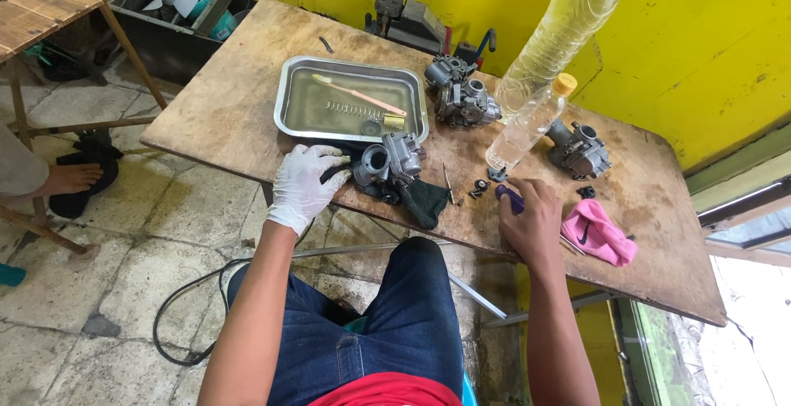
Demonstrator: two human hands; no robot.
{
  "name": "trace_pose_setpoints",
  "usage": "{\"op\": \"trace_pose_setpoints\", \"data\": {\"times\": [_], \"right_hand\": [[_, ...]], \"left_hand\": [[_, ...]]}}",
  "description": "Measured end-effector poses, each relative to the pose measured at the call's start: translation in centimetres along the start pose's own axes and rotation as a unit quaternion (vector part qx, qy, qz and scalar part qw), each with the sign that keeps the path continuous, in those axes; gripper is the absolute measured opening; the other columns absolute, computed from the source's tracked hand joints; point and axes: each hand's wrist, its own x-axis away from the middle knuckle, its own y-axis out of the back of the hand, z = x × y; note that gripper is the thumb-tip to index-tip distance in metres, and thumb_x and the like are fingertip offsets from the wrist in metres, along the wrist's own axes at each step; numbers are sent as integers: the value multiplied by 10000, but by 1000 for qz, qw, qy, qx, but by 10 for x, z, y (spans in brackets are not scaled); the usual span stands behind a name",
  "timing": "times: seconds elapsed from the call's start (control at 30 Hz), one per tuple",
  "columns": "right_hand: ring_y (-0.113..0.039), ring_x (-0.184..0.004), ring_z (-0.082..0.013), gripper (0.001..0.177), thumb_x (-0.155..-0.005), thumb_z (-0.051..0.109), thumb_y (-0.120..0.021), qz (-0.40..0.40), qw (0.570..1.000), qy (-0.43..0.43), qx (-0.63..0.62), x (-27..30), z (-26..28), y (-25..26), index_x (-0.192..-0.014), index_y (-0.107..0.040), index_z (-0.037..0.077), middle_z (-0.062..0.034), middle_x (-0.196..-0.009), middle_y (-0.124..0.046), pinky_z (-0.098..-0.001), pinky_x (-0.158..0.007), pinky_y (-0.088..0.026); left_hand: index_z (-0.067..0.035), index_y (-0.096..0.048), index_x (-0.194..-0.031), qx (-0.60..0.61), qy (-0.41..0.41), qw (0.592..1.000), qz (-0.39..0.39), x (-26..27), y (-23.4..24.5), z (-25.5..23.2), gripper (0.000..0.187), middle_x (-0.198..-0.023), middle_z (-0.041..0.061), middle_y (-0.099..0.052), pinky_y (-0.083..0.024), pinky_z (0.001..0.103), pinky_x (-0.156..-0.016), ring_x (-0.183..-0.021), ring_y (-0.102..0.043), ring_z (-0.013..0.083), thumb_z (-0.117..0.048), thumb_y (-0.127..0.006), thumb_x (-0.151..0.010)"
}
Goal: The person disassembles a carburetor on a wooden workbench, using a screwdriver to remove screws and a cloth to wipe components. They place small parts into a metal tray and handle various carburetor pieces throughout the process.
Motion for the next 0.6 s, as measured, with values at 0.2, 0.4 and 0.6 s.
{"op": "trace_pose_setpoints", "data": {"times": [0.2, 0.4, 0.6], "right_hand": [[-676, -924, -347, 281, -826, 137, -760, -60, 988, 101, -103, -47, 37, 2, -1108, -763, 132, -115, -974, -671, -416, -841, -526], [-658, -938, -419, 385, -831, 96, -802, -36, 976, 174, -126, -164, 77, -14, -1191, -706, 1, -198, -965, -651, -521, -868, -502], [-595, -1188, -507, 799, -752, 446, -814, 197, 978, 61, 28, -259, 96, -76, -1363, -594, -18, -294, -1300, -603, -611, -976, -491]], "left_hand": [[-309, -758, -956, 1, 0, 1000, -5, -3, 8, -6, 160, -1065, -78, -715, -545, 356, -810, -952, -649, 234, -419, -769, -840], [-290, -756, -935, 5, 6, 1000, -14, -4, 12, -9, 175, -1057, -72, -716, -547, 365, -807, -946, -656, 237, -425, -784, -827], [-282, -747, -942, 10, 16, 1000, -4, -7, 12, -13, 154, -1058, -62, -707, -536, 354, -812, -962, -647, 234, -376, -758, -820]]}}
